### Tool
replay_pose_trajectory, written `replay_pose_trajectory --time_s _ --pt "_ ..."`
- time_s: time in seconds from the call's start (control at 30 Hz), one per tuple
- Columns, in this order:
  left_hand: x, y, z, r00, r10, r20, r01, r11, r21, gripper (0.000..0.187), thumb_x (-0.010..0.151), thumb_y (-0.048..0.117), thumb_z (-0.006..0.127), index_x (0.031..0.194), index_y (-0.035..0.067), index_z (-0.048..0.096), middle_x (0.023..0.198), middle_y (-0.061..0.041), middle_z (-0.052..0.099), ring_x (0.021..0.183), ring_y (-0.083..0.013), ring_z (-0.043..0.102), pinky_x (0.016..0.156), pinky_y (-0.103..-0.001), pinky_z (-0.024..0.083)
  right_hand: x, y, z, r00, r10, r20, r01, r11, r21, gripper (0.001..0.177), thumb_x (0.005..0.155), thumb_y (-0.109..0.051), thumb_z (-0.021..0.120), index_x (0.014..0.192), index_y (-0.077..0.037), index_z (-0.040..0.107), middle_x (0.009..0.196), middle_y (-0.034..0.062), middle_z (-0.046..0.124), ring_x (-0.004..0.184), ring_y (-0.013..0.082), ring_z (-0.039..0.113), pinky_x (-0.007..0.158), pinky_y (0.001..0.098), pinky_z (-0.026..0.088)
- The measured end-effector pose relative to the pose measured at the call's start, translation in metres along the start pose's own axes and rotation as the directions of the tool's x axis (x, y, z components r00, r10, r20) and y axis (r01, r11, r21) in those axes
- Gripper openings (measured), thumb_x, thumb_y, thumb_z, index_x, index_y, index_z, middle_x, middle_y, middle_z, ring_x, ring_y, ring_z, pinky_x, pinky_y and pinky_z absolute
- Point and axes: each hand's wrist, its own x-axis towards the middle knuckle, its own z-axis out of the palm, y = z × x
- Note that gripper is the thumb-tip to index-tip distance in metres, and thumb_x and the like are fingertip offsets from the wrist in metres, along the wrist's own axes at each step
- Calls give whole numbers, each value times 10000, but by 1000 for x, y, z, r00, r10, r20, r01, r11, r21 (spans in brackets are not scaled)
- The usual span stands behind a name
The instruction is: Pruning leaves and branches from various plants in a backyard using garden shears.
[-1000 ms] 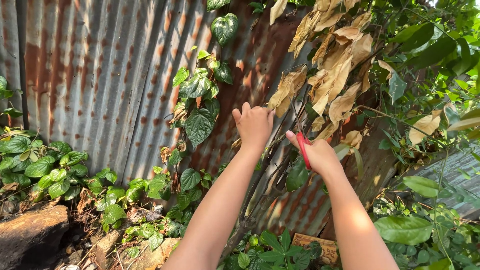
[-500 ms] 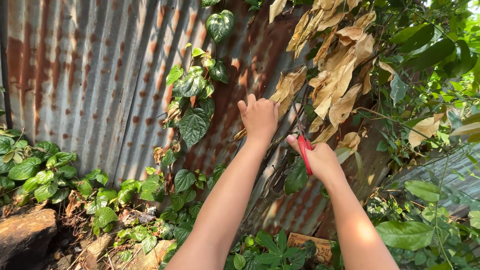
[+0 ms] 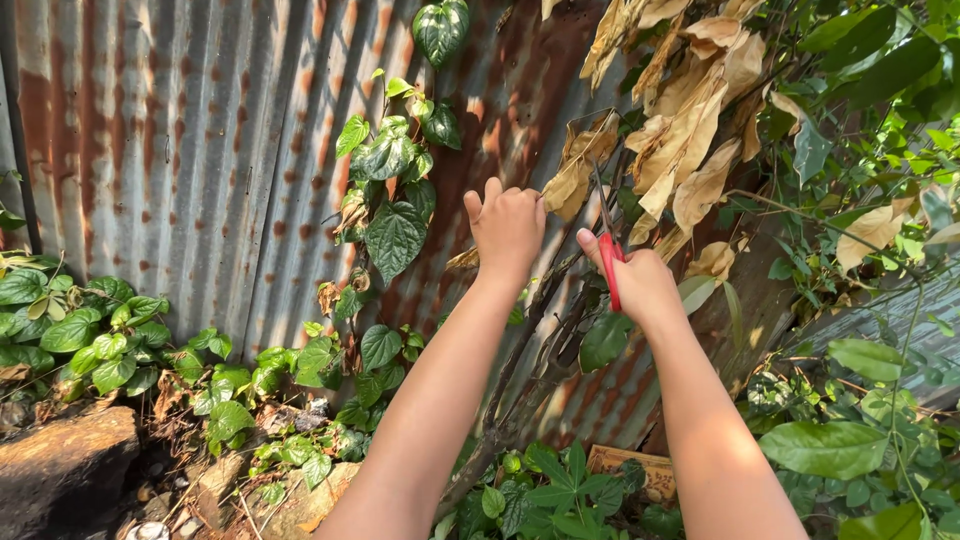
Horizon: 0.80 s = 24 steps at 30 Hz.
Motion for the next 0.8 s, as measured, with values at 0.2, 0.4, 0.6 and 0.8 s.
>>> replay_pose_trajectory --time_s 0.2,0.4,0.6,0.8 --pt "1 -4 -7 1000 17 8 -17 1000 7 187 888 296 690 782 174 784 765 -12 702 961 -227 580 911 -470 360 3 -16 0 999 32 24 -34 995 89 928 667 -919 582 666 7 645 618 124 642 590 268 720 649 409 576" --pt "-1 -7 -7 999 42 18 -43 999 25 186 895 295 697 785 173 783 760 -18 696 958 -233 572 904 -470 357 9 -31 1 1000 5 -30 -3 996 88 880 712 -858 667 603 11 579 577 122 620 518 221 676 573 363 550" --pt "-3 -12 -4 999 47 15 -48 998 45 174 881 284 696 774 173 775 753 -12 695 971 -229 576 903 -467 351 14 -32 3 1000 -15 3 15 999 44 853 753 -817 678 544 5 586 536 116 616 532 234 665 594 368 527" --pt "-6 -10 -9 998 59 29 -61 995 81 214 898 288 690 745 153 755 758 -20 694 973 -229 578 897 -469 351 12 -24 5 999 -22 37 22 999 25 862 795 -810 647 552 15 595 543 150 643 529 254 673 593 366 534"
